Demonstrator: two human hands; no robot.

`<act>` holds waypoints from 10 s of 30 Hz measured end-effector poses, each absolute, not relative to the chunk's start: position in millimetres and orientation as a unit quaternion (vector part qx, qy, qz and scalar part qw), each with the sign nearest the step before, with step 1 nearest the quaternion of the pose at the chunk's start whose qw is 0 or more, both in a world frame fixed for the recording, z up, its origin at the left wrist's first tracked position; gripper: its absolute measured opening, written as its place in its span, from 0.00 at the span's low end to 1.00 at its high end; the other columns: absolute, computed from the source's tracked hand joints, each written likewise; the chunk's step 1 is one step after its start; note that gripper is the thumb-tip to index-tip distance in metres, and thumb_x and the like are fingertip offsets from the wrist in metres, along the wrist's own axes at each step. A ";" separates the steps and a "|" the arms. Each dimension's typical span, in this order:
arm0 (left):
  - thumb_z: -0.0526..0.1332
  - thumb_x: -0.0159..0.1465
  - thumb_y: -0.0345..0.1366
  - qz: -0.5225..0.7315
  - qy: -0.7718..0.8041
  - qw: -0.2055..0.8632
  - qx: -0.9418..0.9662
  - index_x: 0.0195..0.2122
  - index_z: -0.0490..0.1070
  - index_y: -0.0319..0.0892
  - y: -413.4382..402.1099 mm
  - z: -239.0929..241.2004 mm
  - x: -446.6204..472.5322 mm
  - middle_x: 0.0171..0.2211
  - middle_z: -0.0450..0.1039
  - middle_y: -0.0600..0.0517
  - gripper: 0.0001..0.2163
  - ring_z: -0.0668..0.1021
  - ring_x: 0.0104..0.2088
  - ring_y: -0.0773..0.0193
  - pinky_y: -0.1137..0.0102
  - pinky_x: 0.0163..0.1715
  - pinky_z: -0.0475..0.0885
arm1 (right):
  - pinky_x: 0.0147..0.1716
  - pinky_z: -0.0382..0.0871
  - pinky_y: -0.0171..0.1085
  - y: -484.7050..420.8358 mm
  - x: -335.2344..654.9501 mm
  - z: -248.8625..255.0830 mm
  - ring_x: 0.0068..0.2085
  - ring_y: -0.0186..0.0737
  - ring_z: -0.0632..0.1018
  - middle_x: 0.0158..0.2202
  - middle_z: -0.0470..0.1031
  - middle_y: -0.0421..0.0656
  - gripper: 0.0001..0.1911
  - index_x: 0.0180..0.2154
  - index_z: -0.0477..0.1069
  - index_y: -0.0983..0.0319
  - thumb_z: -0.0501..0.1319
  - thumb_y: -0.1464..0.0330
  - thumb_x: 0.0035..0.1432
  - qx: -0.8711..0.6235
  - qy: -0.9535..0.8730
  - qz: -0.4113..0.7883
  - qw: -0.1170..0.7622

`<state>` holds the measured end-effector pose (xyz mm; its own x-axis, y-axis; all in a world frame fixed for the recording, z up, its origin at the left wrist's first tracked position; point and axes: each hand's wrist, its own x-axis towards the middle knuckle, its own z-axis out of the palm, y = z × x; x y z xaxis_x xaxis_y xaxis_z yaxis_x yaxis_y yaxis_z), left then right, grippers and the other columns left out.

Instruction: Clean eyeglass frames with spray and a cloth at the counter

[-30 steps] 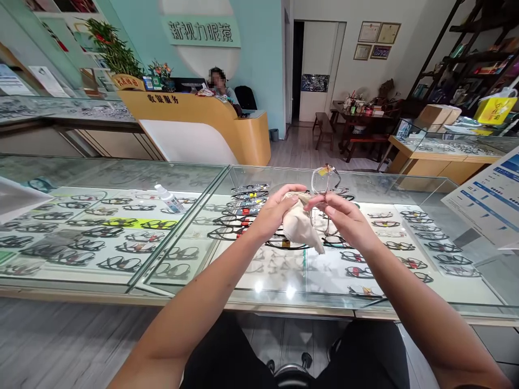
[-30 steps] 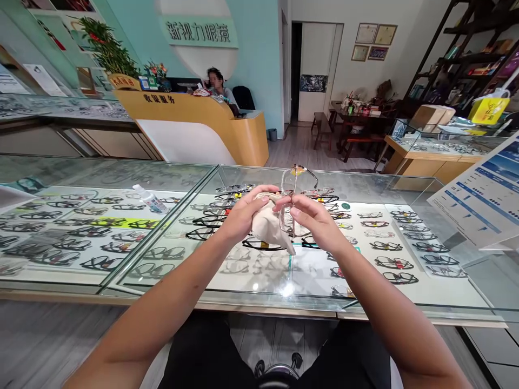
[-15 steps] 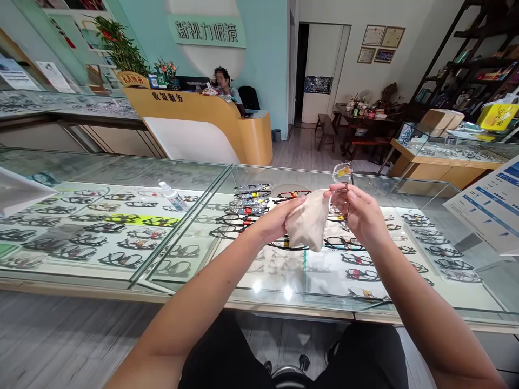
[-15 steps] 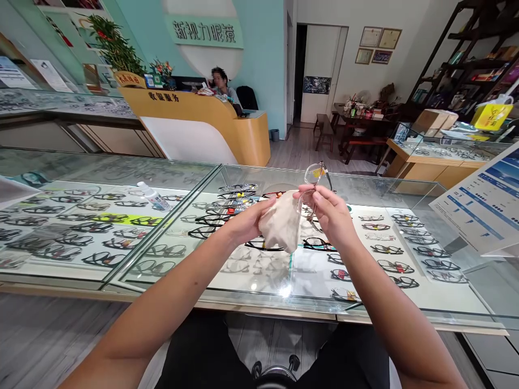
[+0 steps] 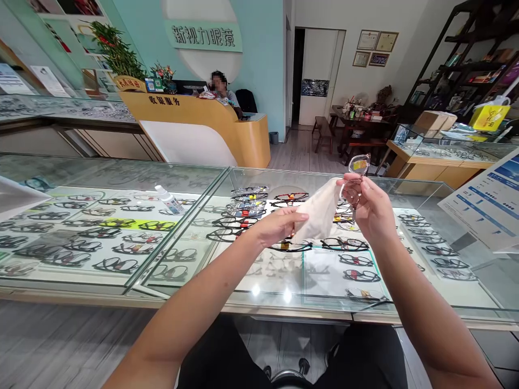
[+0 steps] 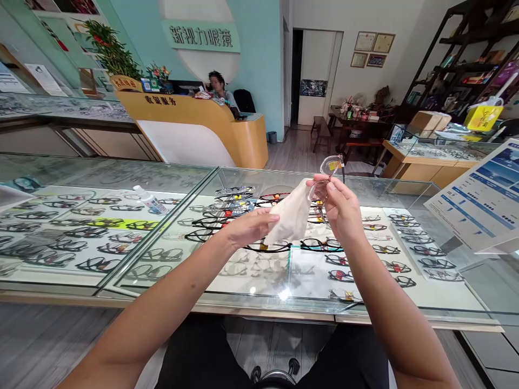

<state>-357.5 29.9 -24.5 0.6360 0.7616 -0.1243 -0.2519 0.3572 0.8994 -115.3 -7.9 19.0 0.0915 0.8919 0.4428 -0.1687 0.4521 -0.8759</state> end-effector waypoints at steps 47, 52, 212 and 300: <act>0.72 0.61 0.67 0.538 0.313 0.536 0.570 0.38 0.71 0.42 33.3 -9.0 -366.5 0.28 0.74 0.55 0.30 0.73 0.27 0.68 0.72 0.29 0.68 | 0.59 0.71 0.47 -21.6 -143.6 1.9 0.55 0.50 0.82 0.49 0.86 0.43 0.16 0.52 0.84 0.53 0.62 0.53 0.76 -0.309 -0.743 0.436 0.403; 0.71 0.59 0.70 0.567 0.342 0.506 0.553 0.34 0.72 0.42 35.1 -11.7 -366.5 0.24 0.69 0.56 0.32 0.68 0.24 0.69 0.73 0.25 0.61 | 0.59 0.69 0.46 -22.9 -144.0 0.1 0.55 0.48 0.81 0.50 0.85 0.43 0.16 0.51 0.84 0.53 0.62 0.53 0.76 -0.309 -0.752 0.430 0.393; 0.80 0.57 0.56 0.463 0.250 0.672 0.522 0.44 0.71 0.41 12.8 -2.1 -357.7 0.25 0.75 0.57 0.28 0.72 0.19 0.72 0.74 0.24 0.69 | 0.57 0.73 0.44 -25.7 -155.1 -3.6 0.52 0.46 0.81 0.48 0.84 0.44 0.17 0.49 0.83 0.56 0.62 0.54 0.76 -0.270 -0.733 0.489 0.387; 0.74 0.66 0.55 0.440 0.239 0.612 0.612 0.49 0.76 0.39 13.6 1.3 -367.6 0.32 0.80 0.52 0.24 0.81 0.29 0.65 0.72 0.32 0.74 | 0.56 0.67 0.43 -14.7 -151.1 -10.5 0.45 0.46 0.79 0.38 0.84 0.42 0.18 0.42 0.86 0.56 0.62 0.53 0.75 -0.281 -0.659 0.558 0.419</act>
